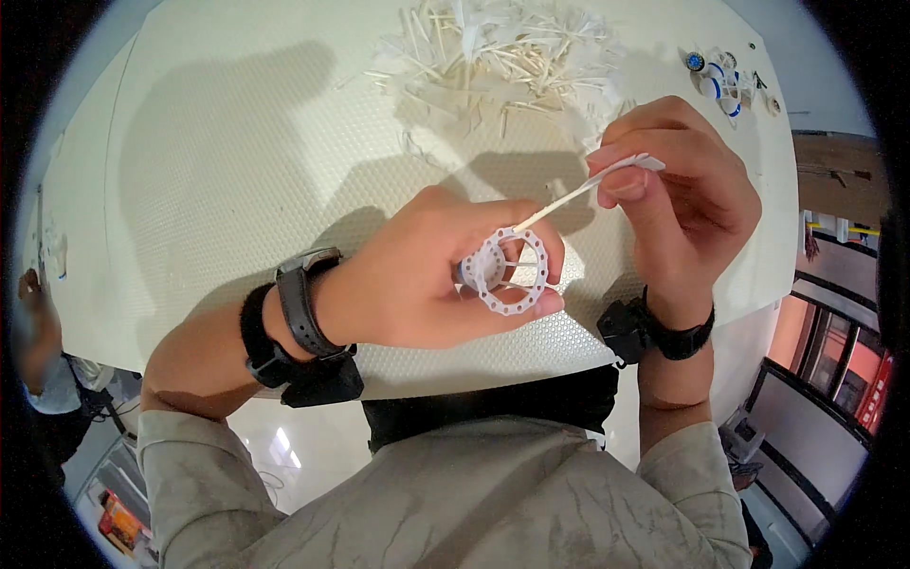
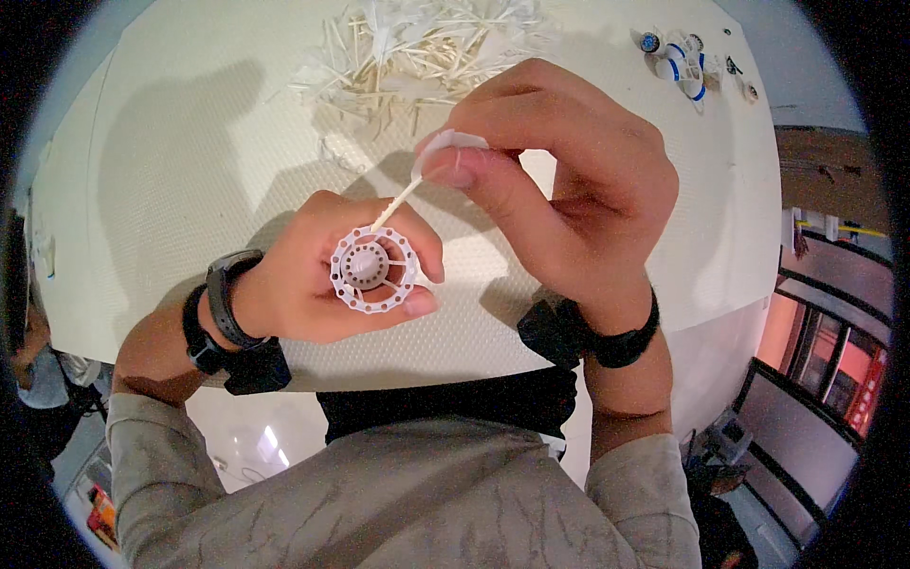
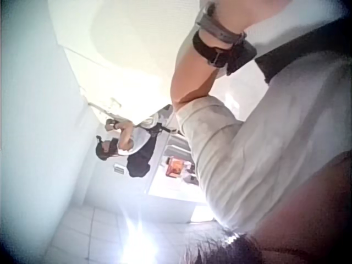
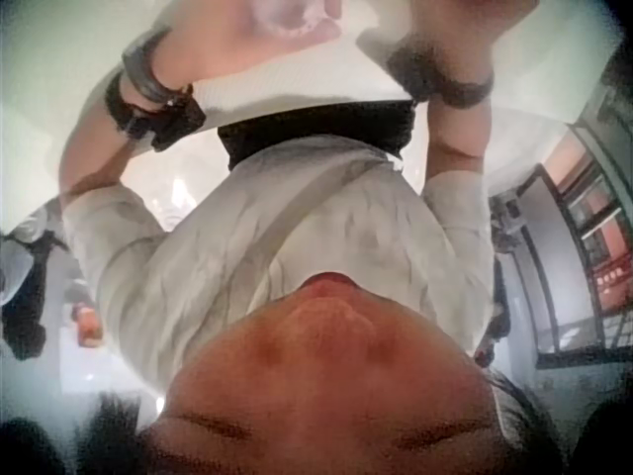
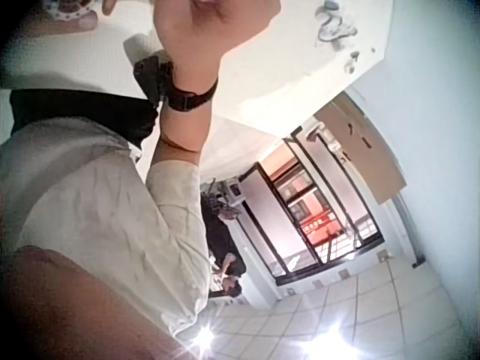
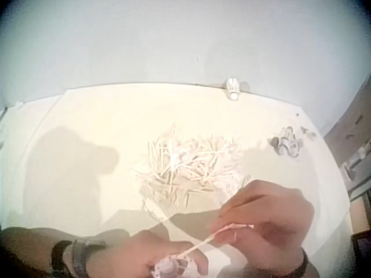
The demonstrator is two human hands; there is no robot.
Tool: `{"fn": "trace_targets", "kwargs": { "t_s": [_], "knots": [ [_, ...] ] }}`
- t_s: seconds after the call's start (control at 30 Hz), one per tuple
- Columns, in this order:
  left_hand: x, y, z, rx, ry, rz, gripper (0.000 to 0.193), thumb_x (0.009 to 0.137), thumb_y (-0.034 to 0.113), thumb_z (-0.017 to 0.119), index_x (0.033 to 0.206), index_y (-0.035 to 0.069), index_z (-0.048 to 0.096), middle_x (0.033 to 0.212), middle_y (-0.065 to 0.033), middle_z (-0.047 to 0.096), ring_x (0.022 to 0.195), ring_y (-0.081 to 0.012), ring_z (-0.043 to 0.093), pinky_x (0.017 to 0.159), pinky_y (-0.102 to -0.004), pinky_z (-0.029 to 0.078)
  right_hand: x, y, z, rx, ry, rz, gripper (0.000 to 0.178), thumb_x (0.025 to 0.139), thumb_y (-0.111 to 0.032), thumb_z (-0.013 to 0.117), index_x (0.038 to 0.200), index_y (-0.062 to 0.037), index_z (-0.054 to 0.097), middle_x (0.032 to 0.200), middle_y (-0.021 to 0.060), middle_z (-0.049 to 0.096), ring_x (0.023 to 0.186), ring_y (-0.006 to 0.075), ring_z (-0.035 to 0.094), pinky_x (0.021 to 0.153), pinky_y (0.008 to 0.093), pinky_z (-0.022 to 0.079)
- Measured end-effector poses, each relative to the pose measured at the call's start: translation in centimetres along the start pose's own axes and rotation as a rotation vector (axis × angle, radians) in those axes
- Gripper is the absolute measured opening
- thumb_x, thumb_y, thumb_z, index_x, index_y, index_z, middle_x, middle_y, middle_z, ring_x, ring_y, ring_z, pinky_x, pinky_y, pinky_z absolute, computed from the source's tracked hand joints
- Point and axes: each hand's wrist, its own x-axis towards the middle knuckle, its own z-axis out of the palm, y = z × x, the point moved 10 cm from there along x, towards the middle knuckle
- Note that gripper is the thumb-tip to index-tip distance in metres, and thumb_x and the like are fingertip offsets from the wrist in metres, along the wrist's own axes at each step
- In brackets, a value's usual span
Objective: The person picks up feathers one at a time from a pile and inserts them into the rim of a shuttlecock base by hand.
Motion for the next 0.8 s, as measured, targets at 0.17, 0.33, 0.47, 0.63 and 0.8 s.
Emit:
{"fn": "trace_targets", "kwargs": {
  "t_s": [0.17,0.33,0.47,0.63,0.8],
  "knots": [
    [-0.2,0.1,0.0,-0.028,-0.002,0.024,0.018,0.082,0.006,0.079,0.094,0.005,0.065,0.076,-0.0022,0.068,0.064,-0.0095,0.064,0.058,-0.0226,0.047,0.2,-0.3,0.0,-0.022,0.015,-0.026,0.013,0.088,-0.008,0.071,0.09,0.0043,0.068,0.082,0.0135,0.066,0.069,0.0161,0.059,0.06,0.0247,0.045],
    [-0.1,0.3,0.2,-0.046,-0.03,0.025,0.019,0.082,0.006,0.079,0.094,0.004,0.064,0.075,-0.0022,0.067,0.062,-0.009,0.061,0.056,-0.0232,0.045,0.3,-0.7,0.1,-0.054,-0.021,-0.085,0.015,0.086,-0.011,0.072,0.088,0.0034,0.068,0.079,0.0127,0.066,0.069,0.0184,0.06,0.06,0.0268,0.046],
    [-0.1,0.2,0.3,-0.09,-0.025,0.027,0.019,0.082,0.006,0.079,0.092,0.004,0.063,0.074,-0.0012,0.065,0.061,-0.0085,0.06,0.055,-0.0238,0.044,0.3,-1.4,0.2,-0.062,-0.049,-0.16,0.019,0.089,-0.018,0.072,0.087,0.0011,0.069,0.078,0.0118,0.065,0.066,0.0181,0.058,0.058,0.0274,0.044],
    [-0.3,-0.1,0.7,-0.116,-0.086,-0.03,0.018,0.083,0.005,0.078,0.09,0.004,0.062,0.073,-0.001,0.063,0.061,-0.0084,0.058,0.055,-0.0244,0.043,0.0,-1.1,-0.2,0.033,-0.019,-0.121,0.028,0.093,-0.027,0.071,0.086,0.0002,0.068,0.077,0.0113,0.064,0.062,0.0185,0.056,0.054,0.0286,0.041],
    [-0.5,-0.4,1.0,-0.162,-0.087,-0.012,0.017,0.082,0.003,0.078,0.089,0.003,0.063,0.074,-0.0023,0.063,0.062,-0.01,0.058,0.057,-0.0258,0.044,0.1,-1.7,0.7,-0.021,-0.06,-0.189,0.027,0.093,-0.027,0.07,0.087,-0.0001,0.067,0.076,0.0106,0.063,0.061,0.0187,0.055,0.053,0.0288,0.041]
  ]
}}
